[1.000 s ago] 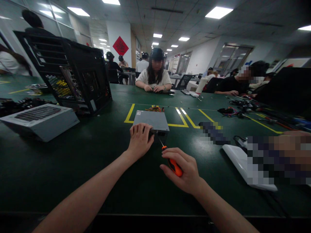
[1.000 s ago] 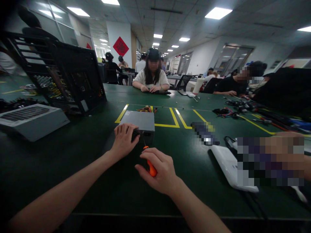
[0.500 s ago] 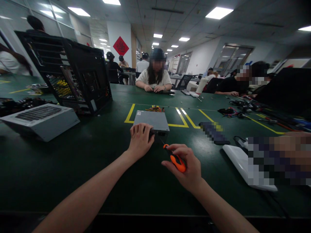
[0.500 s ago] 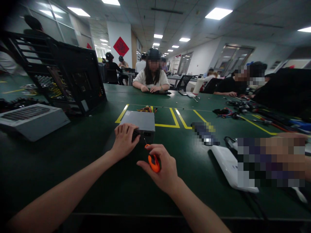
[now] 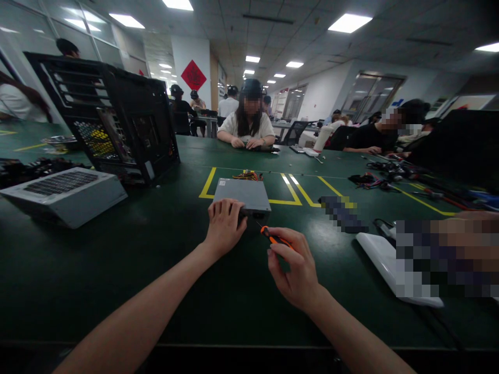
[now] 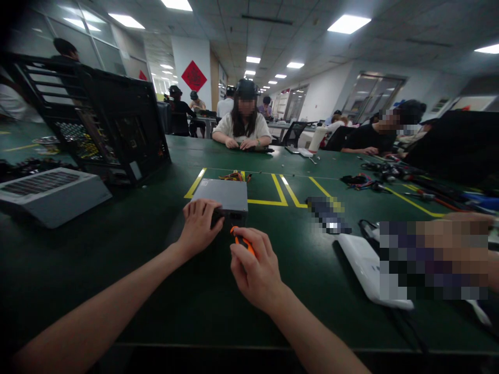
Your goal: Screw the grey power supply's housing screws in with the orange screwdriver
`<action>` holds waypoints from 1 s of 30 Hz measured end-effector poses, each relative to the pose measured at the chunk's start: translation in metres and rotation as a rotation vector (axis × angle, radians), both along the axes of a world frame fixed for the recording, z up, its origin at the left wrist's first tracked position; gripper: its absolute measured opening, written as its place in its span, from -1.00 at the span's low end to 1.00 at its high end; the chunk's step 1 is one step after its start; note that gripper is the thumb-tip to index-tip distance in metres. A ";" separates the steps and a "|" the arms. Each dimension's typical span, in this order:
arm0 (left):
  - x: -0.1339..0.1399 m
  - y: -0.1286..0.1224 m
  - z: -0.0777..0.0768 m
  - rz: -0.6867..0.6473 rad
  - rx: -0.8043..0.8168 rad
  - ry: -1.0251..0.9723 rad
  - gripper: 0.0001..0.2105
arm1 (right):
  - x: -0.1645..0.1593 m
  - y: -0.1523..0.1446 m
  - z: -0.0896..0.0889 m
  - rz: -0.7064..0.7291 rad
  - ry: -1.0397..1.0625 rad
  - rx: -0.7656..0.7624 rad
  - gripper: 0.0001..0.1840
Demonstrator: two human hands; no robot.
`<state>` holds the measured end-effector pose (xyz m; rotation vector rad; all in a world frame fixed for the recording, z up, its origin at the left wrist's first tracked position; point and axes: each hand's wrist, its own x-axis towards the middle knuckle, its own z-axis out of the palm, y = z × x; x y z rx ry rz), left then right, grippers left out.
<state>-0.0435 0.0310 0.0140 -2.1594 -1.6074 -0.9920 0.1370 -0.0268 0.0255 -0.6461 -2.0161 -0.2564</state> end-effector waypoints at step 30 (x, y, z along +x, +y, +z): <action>0.001 0.001 0.000 0.009 -0.005 -0.011 -0.74 | -0.002 0.001 -0.008 0.044 -0.005 -0.008 -0.54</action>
